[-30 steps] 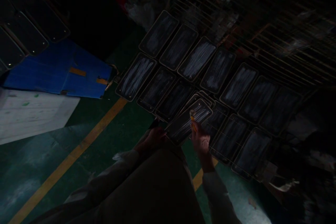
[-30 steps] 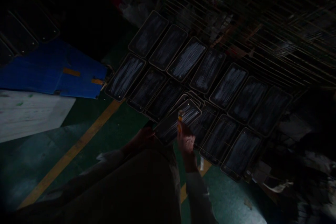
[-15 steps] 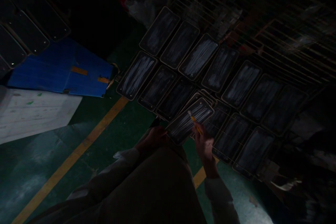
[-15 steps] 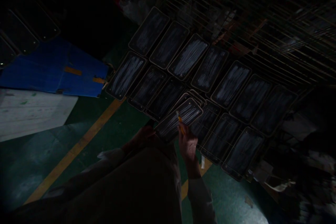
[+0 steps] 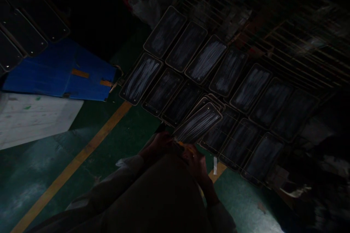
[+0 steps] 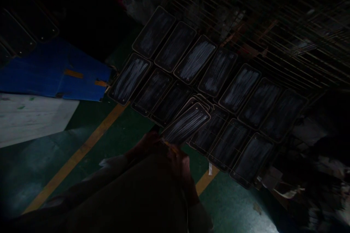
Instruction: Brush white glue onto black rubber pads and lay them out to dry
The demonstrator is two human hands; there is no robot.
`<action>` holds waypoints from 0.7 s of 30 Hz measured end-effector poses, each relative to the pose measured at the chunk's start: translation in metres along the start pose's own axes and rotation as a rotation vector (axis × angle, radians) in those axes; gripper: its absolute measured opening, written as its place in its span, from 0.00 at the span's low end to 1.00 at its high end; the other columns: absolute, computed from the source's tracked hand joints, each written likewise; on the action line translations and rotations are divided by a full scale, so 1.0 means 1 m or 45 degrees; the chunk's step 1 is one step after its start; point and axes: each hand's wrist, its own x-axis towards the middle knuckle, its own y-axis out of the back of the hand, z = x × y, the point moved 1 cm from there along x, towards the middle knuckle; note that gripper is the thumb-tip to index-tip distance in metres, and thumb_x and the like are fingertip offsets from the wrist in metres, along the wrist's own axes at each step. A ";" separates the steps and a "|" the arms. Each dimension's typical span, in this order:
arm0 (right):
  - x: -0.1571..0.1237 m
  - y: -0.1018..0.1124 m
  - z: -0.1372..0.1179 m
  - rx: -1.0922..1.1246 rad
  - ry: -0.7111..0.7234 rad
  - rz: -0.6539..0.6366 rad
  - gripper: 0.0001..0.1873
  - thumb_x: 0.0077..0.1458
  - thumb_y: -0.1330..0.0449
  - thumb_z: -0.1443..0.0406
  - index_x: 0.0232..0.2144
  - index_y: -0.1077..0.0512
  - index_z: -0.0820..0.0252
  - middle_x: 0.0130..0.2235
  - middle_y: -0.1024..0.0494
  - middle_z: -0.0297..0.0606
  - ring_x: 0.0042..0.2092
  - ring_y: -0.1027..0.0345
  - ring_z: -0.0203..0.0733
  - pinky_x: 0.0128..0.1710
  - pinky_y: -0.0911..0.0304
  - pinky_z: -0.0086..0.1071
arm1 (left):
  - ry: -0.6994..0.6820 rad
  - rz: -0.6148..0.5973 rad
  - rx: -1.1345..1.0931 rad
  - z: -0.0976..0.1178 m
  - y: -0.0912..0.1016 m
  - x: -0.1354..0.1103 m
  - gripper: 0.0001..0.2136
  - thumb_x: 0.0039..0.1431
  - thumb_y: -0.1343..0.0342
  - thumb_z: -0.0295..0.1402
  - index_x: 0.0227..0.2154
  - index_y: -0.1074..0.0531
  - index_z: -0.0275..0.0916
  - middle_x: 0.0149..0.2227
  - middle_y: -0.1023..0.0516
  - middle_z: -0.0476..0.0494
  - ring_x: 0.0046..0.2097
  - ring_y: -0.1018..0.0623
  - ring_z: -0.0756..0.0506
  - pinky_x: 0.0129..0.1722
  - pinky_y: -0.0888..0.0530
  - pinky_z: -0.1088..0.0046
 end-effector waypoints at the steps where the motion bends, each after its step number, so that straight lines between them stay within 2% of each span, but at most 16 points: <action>1: 0.009 0.012 0.002 0.028 -0.015 0.062 0.16 0.67 0.52 0.60 0.48 0.28 0.55 0.33 0.18 0.36 0.32 0.22 0.38 0.33 0.28 0.28 | -0.008 0.005 0.006 0.001 0.000 0.000 0.13 0.49 0.36 0.40 0.28 0.32 0.37 0.25 0.24 0.46 0.28 0.22 0.43 0.27 0.29 0.71; 3: 0.029 0.039 0.008 -0.039 -0.002 0.242 0.17 0.67 0.52 0.59 0.49 0.28 0.57 0.33 0.18 0.36 0.33 0.22 0.38 0.34 0.28 0.29 | -0.022 0.009 0.035 0.002 0.000 0.001 0.12 0.48 0.37 0.40 0.28 0.32 0.39 0.23 0.24 0.47 0.27 0.22 0.44 0.26 0.29 0.72; 6: 0.058 0.080 0.018 -0.286 0.043 0.472 0.18 0.67 0.52 0.58 0.51 0.29 0.57 0.37 0.17 0.39 0.36 0.22 0.39 0.34 0.29 0.29 | -0.024 0.008 0.075 0.003 0.000 0.002 0.13 0.47 0.37 0.42 0.26 0.34 0.40 0.23 0.25 0.49 0.27 0.22 0.45 0.26 0.29 0.73; 9: 0.078 0.100 0.023 -0.521 0.105 0.597 0.18 0.68 0.52 0.58 0.51 0.28 0.58 0.43 0.18 0.42 0.39 0.21 0.41 0.33 0.31 0.29 | -0.055 0.008 0.068 0.002 0.000 0.002 0.14 0.47 0.37 0.42 0.26 0.35 0.40 0.23 0.27 0.50 0.27 0.23 0.46 0.26 0.29 0.74; 11: 0.081 0.097 0.024 -0.650 0.177 0.601 0.18 0.68 0.52 0.58 0.49 0.27 0.59 0.45 0.18 0.43 0.38 0.22 0.41 0.33 0.31 0.30 | -0.080 0.007 0.026 0.002 0.001 0.002 0.14 0.47 0.36 0.41 0.28 0.34 0.39 0.24 0.26 0.50 0.27 0.23 0.46 0.25 0.29 0.74; 13: 0.077 0.085 0.023 -0.688 0.243 0.537 0.18 0.68 0.52 0.59 0.49 0.26 0.59 0.46 0.18 0.44 0.39 0.22 0.41 0.35 0.31 0.30 | -0.073 -0.012 -0.011 0.001 0.001 0.002 0.14 0.47 0.36 0.40 0.31 0.32 0.39 0.25 0.26 0.49 0.27 0.23 0.46 0.25 0.29 0.74; 17: 0.056 0.064 0.012 -0.513 0.264 0.373 0.16 0.68 0.52 0.61 0.50 0.27 0.57 0.45 0.18 0.41 0.41 0.22 0.39 0.38 0.30 0.29 | -0.044 -0.039 0.034 0.003 0.002 0.003 0.13 0.48 0.36 0.38 0.33 0.31 0.38 0.25 0.25 0.49 0.28 0.22 0.46 0.27 0.28 0.74; 19: 0.053 0.065 0.007 -0.444 0.225 0.406 0.16 0.68 0.52 0.61 0.50 0.28 0.57 0.44 0.17 0.40 0.40 0.22 0.38 0.37 0.30 0.28 | -0.052 -0.022 0.077 0.004 0.002 0.004 0.12 0.48 0.37 0.37 0.33 0.31 0.38 0.25 0.25 0.49 0.29 0.22 0.46 0.27 0.28 0.74; 21: 0.059 0.071 0.006 -0.461 0.188 0.510 0.17 0.68 0.52 0.61 0.51 0.29 0.57 0.44 0.18 0.40 0.40 0.22 0.38 0.35 0.30 0.27 | -0.058 -0.005 0.110 0.005 0.001 0.004 0.10 0.48 0.37 0.36 0.31 0.30 0.38 0.25 0.25 0.49 0.28 0.23 0.46 0.26 0.29 0.74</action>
